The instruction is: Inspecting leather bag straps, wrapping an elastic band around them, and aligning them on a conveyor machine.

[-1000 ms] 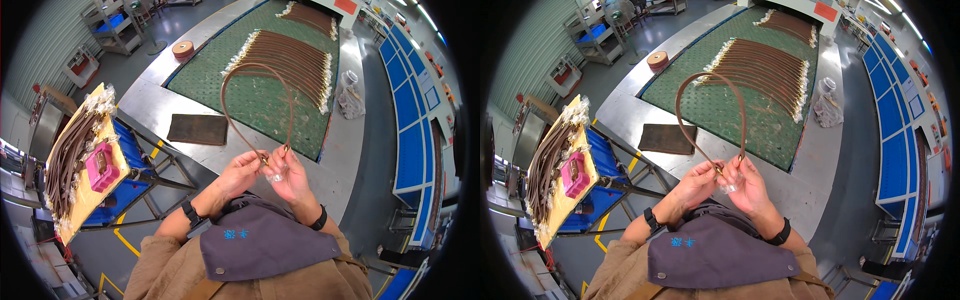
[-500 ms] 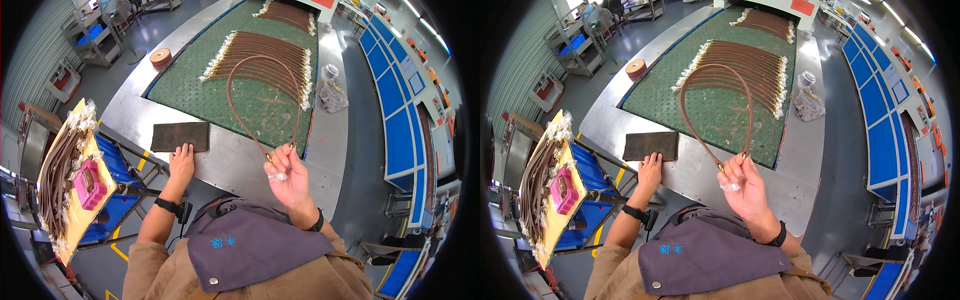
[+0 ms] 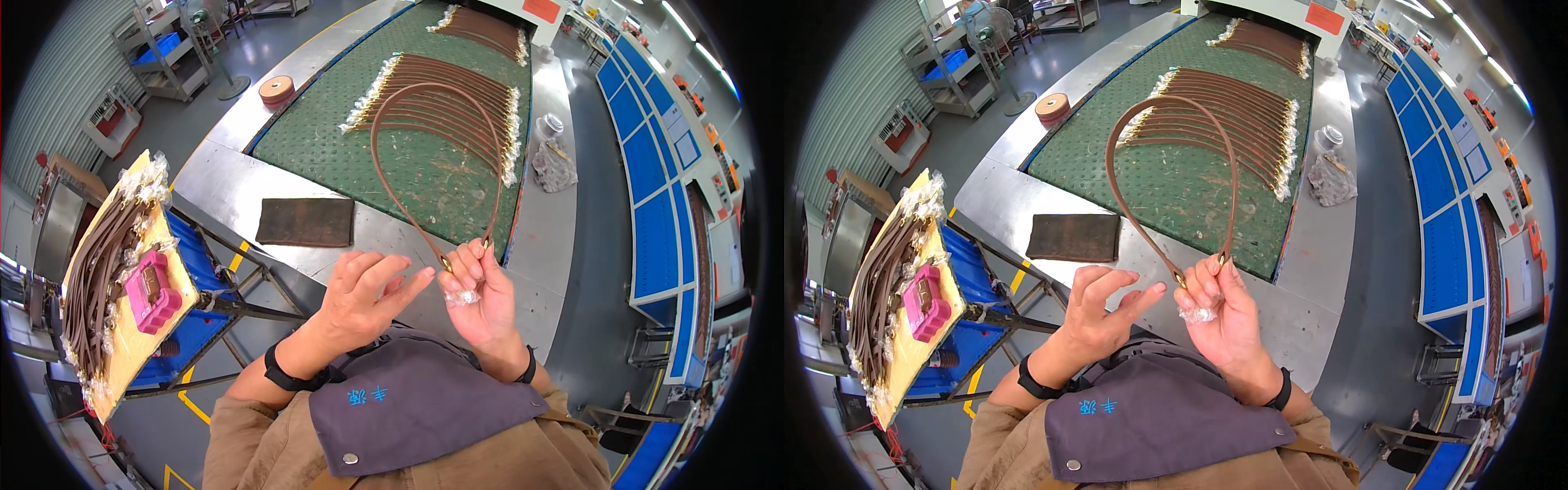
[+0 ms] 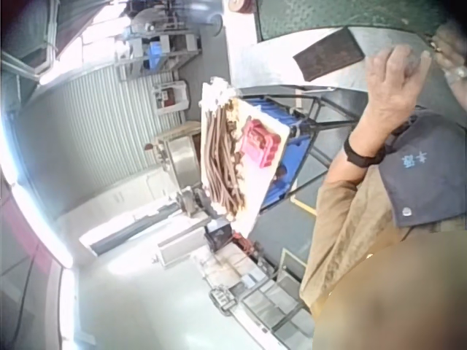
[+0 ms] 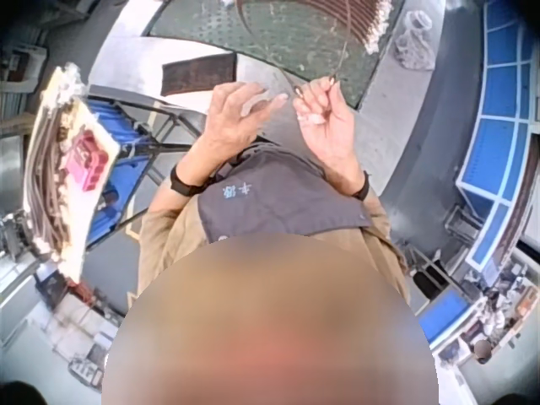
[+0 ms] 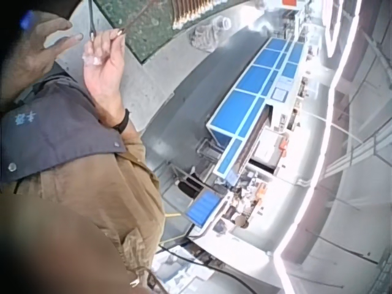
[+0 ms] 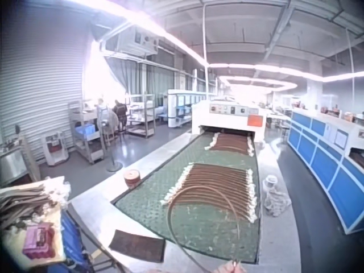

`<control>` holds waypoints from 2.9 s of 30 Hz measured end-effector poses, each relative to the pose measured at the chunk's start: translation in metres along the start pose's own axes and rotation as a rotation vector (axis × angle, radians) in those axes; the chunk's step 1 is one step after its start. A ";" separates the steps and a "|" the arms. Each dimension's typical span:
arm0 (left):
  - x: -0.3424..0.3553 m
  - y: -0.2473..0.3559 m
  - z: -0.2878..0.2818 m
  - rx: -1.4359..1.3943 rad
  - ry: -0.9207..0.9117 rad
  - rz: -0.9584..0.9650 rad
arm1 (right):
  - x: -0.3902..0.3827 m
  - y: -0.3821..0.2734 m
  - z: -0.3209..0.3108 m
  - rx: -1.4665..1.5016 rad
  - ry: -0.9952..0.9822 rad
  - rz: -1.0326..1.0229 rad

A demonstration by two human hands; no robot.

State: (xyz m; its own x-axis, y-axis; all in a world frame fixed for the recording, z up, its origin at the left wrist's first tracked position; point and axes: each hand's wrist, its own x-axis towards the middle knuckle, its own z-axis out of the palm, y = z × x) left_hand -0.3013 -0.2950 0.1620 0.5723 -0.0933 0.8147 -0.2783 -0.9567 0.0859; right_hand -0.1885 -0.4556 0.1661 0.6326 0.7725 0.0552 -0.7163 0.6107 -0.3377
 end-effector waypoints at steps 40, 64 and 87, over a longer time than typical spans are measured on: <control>-0.007 -0.013 0.006 0.145 0.043 0.045 | 0.001 0.005 0.003 -0.323 -0.060 -0.030; 0.001 -0.057 -0.003 -0.059 0.087 -0.357 | 0.013 0.002 -0.019 -0.111 -0.051 0.030; -0.060 -0.094 0.024 0.164 -0.199 -0.558 | 0.020 0.009 -0.020 0.066 0.075 0.109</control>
State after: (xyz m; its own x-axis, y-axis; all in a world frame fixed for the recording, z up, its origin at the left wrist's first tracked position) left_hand -0.2912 -0.2063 0.0917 0.7350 0.3992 0.5481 0.2181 -0.9045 0.3664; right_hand -0.1765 -0.4379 0.1450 0.5684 0.8212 -0.0501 -0.7983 0.5357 -0.2753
